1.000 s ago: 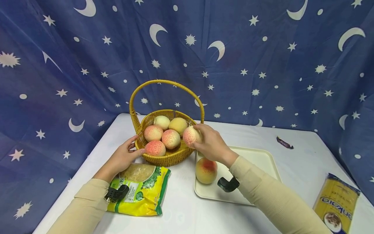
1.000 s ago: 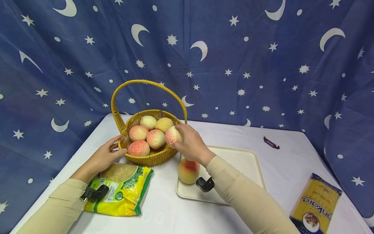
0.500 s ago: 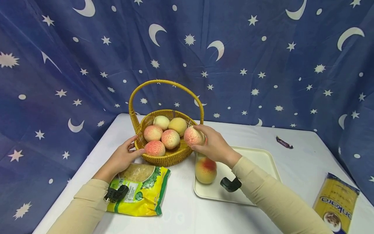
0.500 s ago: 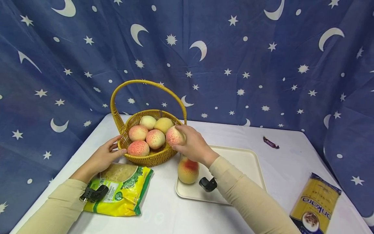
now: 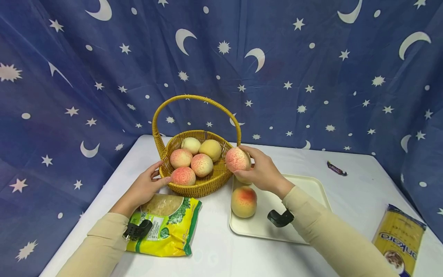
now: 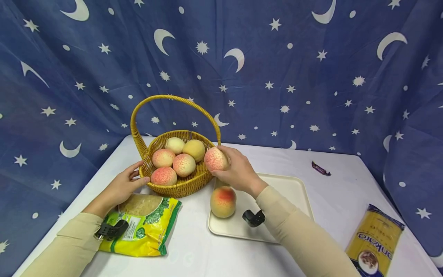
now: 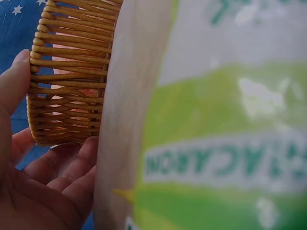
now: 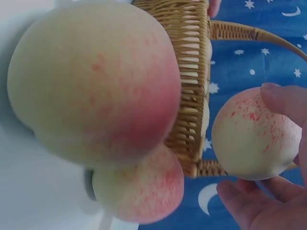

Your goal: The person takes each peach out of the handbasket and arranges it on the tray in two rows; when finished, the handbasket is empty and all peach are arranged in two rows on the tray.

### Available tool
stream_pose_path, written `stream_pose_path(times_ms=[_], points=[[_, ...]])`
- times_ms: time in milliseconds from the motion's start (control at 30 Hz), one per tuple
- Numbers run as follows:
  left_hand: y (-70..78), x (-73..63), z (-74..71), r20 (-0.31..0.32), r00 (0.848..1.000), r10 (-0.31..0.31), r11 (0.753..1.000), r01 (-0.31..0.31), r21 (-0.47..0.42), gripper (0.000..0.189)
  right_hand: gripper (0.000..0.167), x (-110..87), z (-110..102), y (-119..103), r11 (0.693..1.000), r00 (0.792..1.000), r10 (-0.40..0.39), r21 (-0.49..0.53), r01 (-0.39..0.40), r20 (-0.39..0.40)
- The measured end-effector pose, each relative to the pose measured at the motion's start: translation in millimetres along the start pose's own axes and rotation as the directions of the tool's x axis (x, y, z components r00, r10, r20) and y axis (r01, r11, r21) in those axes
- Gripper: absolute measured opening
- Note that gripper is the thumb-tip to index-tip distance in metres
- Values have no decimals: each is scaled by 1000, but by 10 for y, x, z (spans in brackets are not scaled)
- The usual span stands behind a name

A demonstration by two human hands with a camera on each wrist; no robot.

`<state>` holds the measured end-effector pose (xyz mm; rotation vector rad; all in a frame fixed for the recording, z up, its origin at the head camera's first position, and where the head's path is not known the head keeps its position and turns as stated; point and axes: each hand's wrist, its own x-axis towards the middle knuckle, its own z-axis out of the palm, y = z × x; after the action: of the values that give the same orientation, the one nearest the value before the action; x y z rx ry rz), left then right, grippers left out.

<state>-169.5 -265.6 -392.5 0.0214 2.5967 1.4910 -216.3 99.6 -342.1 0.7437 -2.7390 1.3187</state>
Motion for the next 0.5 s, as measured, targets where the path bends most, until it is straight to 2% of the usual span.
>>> stream_pose_path(times_ms=[500], points=[[1,-1,-2,-3,1000,7,1000,-7,1,87,76,-154,-358,275,998,997,70,-3,-71,-33]])
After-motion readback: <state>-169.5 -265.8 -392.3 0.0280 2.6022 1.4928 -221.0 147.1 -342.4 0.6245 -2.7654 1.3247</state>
